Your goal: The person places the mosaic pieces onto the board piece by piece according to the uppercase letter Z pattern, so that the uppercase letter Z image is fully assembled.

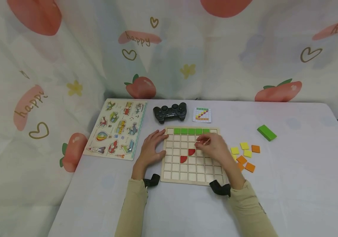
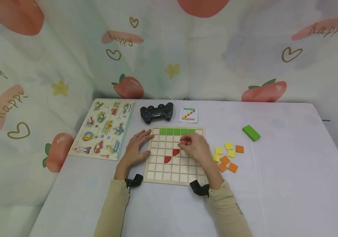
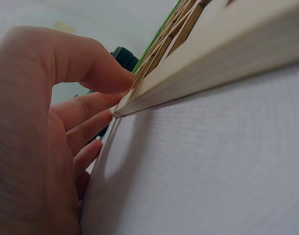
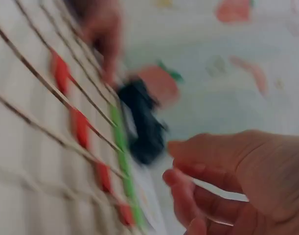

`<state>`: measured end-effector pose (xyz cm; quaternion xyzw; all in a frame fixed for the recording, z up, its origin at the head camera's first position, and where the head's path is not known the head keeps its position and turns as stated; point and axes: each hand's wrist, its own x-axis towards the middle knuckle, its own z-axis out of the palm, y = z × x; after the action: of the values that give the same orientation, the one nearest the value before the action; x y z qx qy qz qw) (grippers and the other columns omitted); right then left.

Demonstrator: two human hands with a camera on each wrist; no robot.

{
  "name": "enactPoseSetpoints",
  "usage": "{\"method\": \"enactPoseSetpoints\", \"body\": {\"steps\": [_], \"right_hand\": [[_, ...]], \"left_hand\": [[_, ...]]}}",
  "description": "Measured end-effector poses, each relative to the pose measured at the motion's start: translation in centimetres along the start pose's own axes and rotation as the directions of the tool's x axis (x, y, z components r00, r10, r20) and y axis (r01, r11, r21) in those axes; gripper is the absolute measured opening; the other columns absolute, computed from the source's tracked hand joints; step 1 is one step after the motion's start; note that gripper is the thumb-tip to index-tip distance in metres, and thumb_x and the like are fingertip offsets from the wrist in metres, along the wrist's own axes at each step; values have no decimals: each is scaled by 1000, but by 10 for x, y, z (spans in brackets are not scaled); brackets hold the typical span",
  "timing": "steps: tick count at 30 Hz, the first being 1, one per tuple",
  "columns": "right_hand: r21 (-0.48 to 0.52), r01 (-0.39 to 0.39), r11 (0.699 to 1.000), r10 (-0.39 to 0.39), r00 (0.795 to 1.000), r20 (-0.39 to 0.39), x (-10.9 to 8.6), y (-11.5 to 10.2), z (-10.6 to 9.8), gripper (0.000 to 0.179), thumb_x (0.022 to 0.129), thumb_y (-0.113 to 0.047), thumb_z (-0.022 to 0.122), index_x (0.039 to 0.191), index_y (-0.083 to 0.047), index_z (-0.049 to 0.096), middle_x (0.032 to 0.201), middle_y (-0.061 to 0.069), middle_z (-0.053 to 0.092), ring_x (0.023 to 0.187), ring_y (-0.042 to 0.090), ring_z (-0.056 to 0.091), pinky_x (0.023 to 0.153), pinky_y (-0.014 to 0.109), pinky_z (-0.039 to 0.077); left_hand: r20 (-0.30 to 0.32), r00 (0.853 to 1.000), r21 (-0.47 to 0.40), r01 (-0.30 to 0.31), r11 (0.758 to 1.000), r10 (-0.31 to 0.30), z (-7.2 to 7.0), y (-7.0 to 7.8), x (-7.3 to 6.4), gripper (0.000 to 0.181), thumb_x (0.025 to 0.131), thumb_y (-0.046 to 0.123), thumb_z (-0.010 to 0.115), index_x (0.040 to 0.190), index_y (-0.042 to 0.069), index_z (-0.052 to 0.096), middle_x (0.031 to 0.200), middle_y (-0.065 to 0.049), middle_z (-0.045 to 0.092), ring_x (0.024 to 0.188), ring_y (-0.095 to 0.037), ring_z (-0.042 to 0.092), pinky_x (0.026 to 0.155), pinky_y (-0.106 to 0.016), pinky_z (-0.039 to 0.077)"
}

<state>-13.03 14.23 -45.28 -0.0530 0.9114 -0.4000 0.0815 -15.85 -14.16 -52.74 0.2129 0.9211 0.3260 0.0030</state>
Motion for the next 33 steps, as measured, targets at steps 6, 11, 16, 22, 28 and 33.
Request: {"method": "enactPoseSetpoints", "body": {"steps": [6, 11, 16, 22, 28, 33], "right_hand": [[-170, -181, 969, 159, 978, -134, -1, 47, -68, 38, 90, -22, 68, 116, 5, 63, 109, 26, 64, 95, 40, 61, 75, 49, 49], [-214, -339, 916, 345, 939, -9, -10, 73, -85, 53, 83, -33, 74, 116, 5, 57, 110, 28, 60, 91, 38, 56, 69, 45, 45], [-212, -388, 897, 396, 918, -3, -10, 78, -87, 53, 81, -32, 76, 114, 4, 56, 104, 25, 59, 85, 35, 55, 67, 42, 43], [-186, -407, 894, 401, 913, -71, -11, 76, -85, 45, 82, -21, 74, 112, 7, 55, 104, 28, 58, 87, 38, 53, 68, 43, 45], [-186, -367, 911, 352, 929, -109, -8, 73, -80, 43, 80, -15, 74, 109, 10, 55, 98, 28, 58, 84, 39, 53, 67, 44, 46], [-127, -314, 941, 287, 938, -196, 2, 63, -63, 35, 81, -9, 70, 109, 9, 57, 100, 29, 61, 85, 40, 55, 70, 47, 49]], "left_hand": [[13, 1000, -4, -17, 1000, 17, 1, 1, -2, 67, 73, 25, 62, 140, 16, 56, 156, 1, 39, 147, -23, 25, 119, -48, 18], [0, 1000, 8, -17, 1000, 17, -1, 0, -5, 67, 72, 24, 62, 139, 16, 57, 156, 1, 39, 146, -24, 26, 118, -49, 18], [-5, 1000, 4, -23, 1000, 23, -4, 1, -4, 67, 72, 24, 62, 139, 16, 57, 156, 1, 39, 146, -24, 26, 118, -49, 19], [3, 1000, 20, -21, 1000, 21, -3, 2, -2, 68, 72, 25, 62, 140, 17, 56, 156, 1, 38, 146, -23, 25, 118, -49, 19], [1, 1000, 26, -16, 1000, 16, -2, 0, -1, 68, 72, 24, 62, 140, 17, 56, 156, 2, 38, 147, -23, 25, 118, -49, 18], [5, 1000, 29, -11, 1000, 11, 0, -2, -1, 68, 73, 24, 62, 140, 17, 56, 156, 3, 38, 147, -22, 25, 119, -48, 18]]}}
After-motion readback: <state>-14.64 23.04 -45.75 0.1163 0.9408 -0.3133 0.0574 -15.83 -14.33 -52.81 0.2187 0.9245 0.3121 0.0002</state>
